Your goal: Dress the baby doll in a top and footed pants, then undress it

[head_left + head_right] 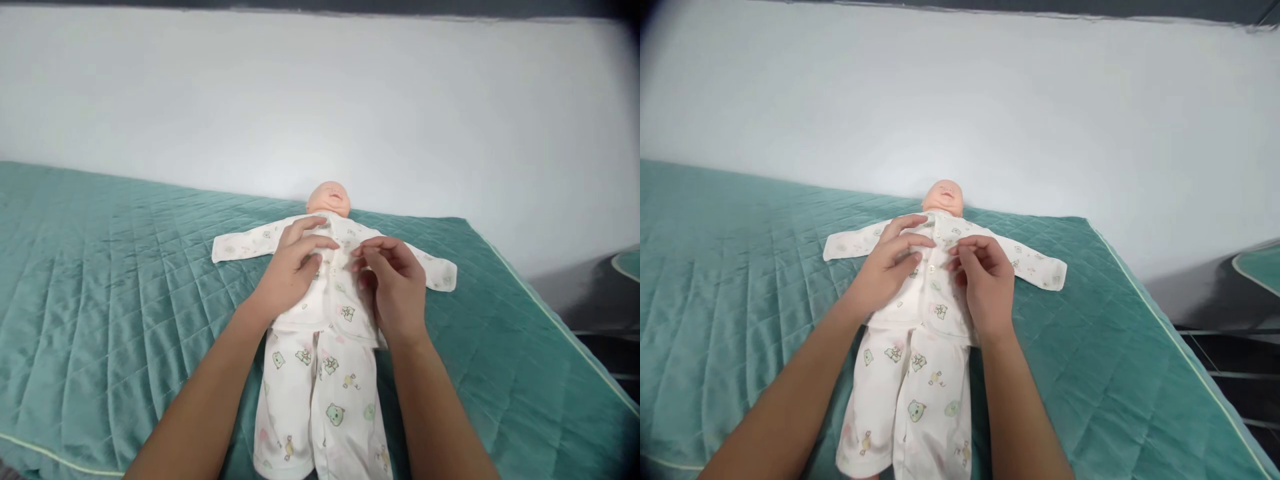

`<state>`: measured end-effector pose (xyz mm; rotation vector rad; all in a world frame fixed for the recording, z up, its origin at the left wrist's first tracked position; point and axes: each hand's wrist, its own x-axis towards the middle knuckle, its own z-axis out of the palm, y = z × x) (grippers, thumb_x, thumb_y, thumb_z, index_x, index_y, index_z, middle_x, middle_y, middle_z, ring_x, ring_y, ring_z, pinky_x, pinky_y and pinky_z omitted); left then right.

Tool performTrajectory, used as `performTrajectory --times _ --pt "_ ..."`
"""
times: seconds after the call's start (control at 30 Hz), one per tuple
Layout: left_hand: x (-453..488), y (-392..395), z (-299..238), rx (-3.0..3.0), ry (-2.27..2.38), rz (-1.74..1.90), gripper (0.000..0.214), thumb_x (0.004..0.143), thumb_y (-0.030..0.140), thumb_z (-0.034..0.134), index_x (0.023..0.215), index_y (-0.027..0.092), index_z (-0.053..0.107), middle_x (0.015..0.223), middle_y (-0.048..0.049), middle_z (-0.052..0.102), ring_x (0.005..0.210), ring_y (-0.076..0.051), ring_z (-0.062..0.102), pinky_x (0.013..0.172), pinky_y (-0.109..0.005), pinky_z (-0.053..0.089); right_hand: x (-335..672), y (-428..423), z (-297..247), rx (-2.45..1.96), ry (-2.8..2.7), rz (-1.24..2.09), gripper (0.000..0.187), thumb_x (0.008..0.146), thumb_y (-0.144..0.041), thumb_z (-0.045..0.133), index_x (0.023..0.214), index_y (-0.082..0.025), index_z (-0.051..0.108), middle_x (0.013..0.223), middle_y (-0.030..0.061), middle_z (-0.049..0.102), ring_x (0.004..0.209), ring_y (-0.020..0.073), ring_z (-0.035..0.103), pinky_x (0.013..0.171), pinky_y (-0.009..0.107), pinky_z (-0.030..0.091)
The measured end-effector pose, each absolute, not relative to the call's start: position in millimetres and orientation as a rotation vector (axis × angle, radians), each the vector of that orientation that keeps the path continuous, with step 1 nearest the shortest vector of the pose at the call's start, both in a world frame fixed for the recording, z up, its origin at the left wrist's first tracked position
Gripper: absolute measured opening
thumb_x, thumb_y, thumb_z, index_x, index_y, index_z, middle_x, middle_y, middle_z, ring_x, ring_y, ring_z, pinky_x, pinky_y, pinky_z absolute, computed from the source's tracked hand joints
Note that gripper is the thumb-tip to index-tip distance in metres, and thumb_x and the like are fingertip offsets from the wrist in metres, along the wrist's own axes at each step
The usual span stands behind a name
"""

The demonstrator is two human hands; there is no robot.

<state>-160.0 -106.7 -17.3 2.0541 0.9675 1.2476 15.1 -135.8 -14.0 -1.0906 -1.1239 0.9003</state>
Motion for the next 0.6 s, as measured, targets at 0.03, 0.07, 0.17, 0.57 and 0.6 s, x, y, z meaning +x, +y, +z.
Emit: performTrajectory --times 0.03,0.07,0.17,0.57,0.6 --pt "-160 -107 -18 2.097 0.986 1.241 0.029 0.093 0.011 0.048 0.105 0.026 0.069 0.145 -0.0046 0.050 0.140 -0.022 0.041 0.117 -0.043 0.034 15 -134 -17 -1.101 -1.108 0.819 0.006 0.088 -0.030 0.064 0.092 -0.025 0.064 0.095 0.0029 0.069 0.078 0.0157 0.064 0.058 0.027 0.048" --pt "-159 -108 -18 2.126 1.002 1.232 0.030 0.093 0.009 0.046 0.103 0.026 0.069 0.145 -0.0043 0.051 0.141 -0.022 0.040 0.119 -0.044 0.033 16 -132 -19 -1.115 -1.115 0.755 0.006 0.088 -0.029 0.063 0.093 -0.025 0.064 0.103 0.0041 0.069 0.091 0.0183 0.065 0.067 0.029 0.052" --pt "-159 -108 -19 2.132 1.021 1.238 0.031 0.091 0.008 0.045 0.094 0.025 0.071 0.139 -0.0038 0.056 0.136 -0.022 0.046 0.116 -0.045 0.037 15 -129 -24 -1.141 -1.212 0.659 0.011 0.087 -0.025 0.059 0.098 -0.026 0.063 0.123 0.0055 0.066 0.116 0.0223 0.061 0.094 0.039 0.052" --pt "-155 -102 -22 2.231 1.151 1.218 0.040 0.095 0.012 0.044 0.127 0.027 0.064 0.148 -0.0035 0.053 0.140 -0.021 0.041 0.121 -0.046 0.030 13 -127 -31 -1.223 -1.516 0.620 0.030 0.090 -0.030 0.062 0.120 -0.031 0.064 0.150 0.0026 0.051 0.143 0.0230 0.042 0.119 0.048 0.035" --pt "-155 -102 -23 2.253 1.166 1.208 0.040 0.095 0.013 0.043 0.127 0.027 0.064 0.148 -0.0035 0.053 0.140 -0.022 0.041 0.121 -0.047 0.030 13 -127 -31 -1.223 -1.521 0.616 0.029 0.090 -0.030 0.061 0.119 -0.031 0.064 0.150 0.0025 0.051 0.142 0.0231 0.043 0.119 0.048 0.034"
